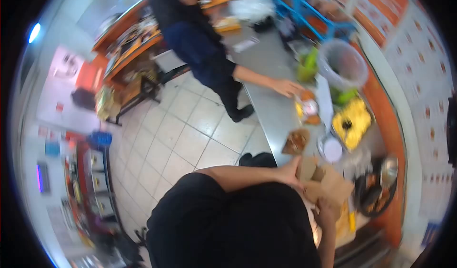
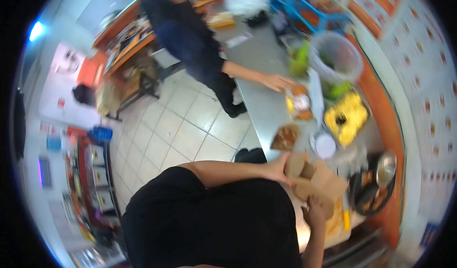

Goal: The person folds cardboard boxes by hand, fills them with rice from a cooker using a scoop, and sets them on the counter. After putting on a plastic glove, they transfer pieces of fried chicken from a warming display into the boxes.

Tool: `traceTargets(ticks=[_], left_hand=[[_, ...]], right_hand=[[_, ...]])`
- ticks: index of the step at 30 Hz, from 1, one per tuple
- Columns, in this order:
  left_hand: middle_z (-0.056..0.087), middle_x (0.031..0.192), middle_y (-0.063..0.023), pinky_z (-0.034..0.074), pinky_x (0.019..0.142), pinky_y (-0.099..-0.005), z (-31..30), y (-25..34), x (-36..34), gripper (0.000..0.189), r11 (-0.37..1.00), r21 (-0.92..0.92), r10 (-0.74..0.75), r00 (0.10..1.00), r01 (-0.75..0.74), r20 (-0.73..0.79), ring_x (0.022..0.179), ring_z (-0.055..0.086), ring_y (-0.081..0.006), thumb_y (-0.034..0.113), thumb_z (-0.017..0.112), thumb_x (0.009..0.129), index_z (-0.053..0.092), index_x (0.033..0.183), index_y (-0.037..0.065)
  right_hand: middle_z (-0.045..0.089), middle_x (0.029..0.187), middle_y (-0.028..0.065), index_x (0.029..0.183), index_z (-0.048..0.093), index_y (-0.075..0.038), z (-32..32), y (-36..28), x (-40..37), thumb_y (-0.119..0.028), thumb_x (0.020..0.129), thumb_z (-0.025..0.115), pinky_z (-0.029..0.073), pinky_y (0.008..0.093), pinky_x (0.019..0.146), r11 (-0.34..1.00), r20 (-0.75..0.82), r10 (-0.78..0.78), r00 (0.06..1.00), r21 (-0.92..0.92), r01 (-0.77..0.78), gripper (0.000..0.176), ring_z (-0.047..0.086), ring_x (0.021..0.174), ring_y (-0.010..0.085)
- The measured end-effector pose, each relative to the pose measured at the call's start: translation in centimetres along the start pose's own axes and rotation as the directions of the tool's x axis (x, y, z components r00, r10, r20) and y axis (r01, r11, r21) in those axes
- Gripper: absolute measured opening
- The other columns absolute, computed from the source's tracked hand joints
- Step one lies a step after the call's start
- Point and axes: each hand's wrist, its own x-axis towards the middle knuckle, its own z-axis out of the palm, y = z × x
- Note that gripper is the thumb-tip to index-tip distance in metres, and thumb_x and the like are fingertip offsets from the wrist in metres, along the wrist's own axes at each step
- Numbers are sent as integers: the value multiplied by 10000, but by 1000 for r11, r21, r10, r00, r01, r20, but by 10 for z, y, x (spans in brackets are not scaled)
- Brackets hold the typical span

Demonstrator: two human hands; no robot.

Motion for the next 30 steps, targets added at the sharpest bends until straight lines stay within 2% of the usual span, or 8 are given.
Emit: traceTargets(ticks=[5, 7, 13, 17, 19, 22, 25, 30], left_hand=[[429, 1477, -288, 366, 1155, -512, 12, -41, 9, 1350, 975, 221, 11, 999, -2, -37, 1399, 440, -434, 473, 1014, 509, 254, 1515, -11], [427, 1494, -285, 365, 1146, -527, 13, -29, 10, 1379, 953, 297, -46, 998, 57, -41, 1409, 422, -456, 512, 1007, 481, 258, 1519, -2], [446, 1489, -286, 382, 1141, -535, 21, -25, 13, 1325, 845, 519, -107, 992, 126, -67, 1379, 470, -464, 554, 941, 606, 214, 1574, 13], [589, 1307, -294, 498, 992, -530, 5, 3, 10, 1291, 819, 529, -278, 960, 224, 25, 1190, 616, -452, 485, 920, 668, 164, 1592, -7], [653, 1172, -277, 527, 890, -535, -8, 18, 4, 1213, 800, 570, -266, 962, 185, 60, 1055, 671, -432, 356, 864, 761, 84, 1641, 60], [662, 1190, -211, 509, 910, -522, -26, 65, -12, 898, 592, 806, 107, 993, -16, -58, 1057, 666, -405, 194, 765, 837, 301, 1599, 97], [640, 1288, -194, 462, 1055, -498, -49, 132, -14, 661, 975, 147, 178, 983, -169, -52, 1211, 614, -384, 277, 748, 926, 471, 1465, 13], [393, 1583, -240, 351, 1180, -436, -91, 202, -11, 771, 804, -421, 347, 906, -420, -241, 1487, 372, -334, 385, 689, 991, 358, 1569, -4]], right_hand=[[663, 1208, 239, 1301, 590, 17, -28, -18, 11, -73, 948, 529, 530, 512, 900, 996, 24, -13, 1000, -84, 15, 370, 644, 1070, 445], [704, 1104, 229, 1207, 651, 8, -3, 17, 10, -73, 929, 580, 549, 498, 864, 981, -261, -121, 958, -179, 76, 298, 681, 1011, 414], [742, 898, 206, 1016, 768, -33, -75, 13, 6, -259, 900, 737, 571, 453, 731, 970, -209, 181, 961, 198, -139, 256, 729, 835, 376], [643, 846, 291, 920, 656, 57, -140, 25, -16, -97, 885, 645, 492, 559, 736, 993, -589, 110, 801, 31, -114, 158, 629, 814, 492], [716, 1009, 276, 1118, 688, 74, -197, 24, -38, -88, 978, 616, 542, 459, 847, 864, -627, 470, 622, 180, -471, 226, 698, 930, 400], [709, 1233, 126, 1336, 619, 67, -242, 0, -54, -153, 1065, 586, 512, 325, 980, 694, -651, 675, 348, 720, 1, 350, 661, 1118, 188], [704, 1007, 39, 1092, 662, 0, -245, -54, -35, -143, 1040, 630, 511, 271, 814, 561, -606, 722, 334, 795, 230, 155, 635, 896, 106], [687, 989, -14, 1114, 664, -27, -206, -153, 51, -121, 1040, 643, 492, 230, 765, 112, -545, 591, 595, 786, 608, 121, 613, 862, 67]])
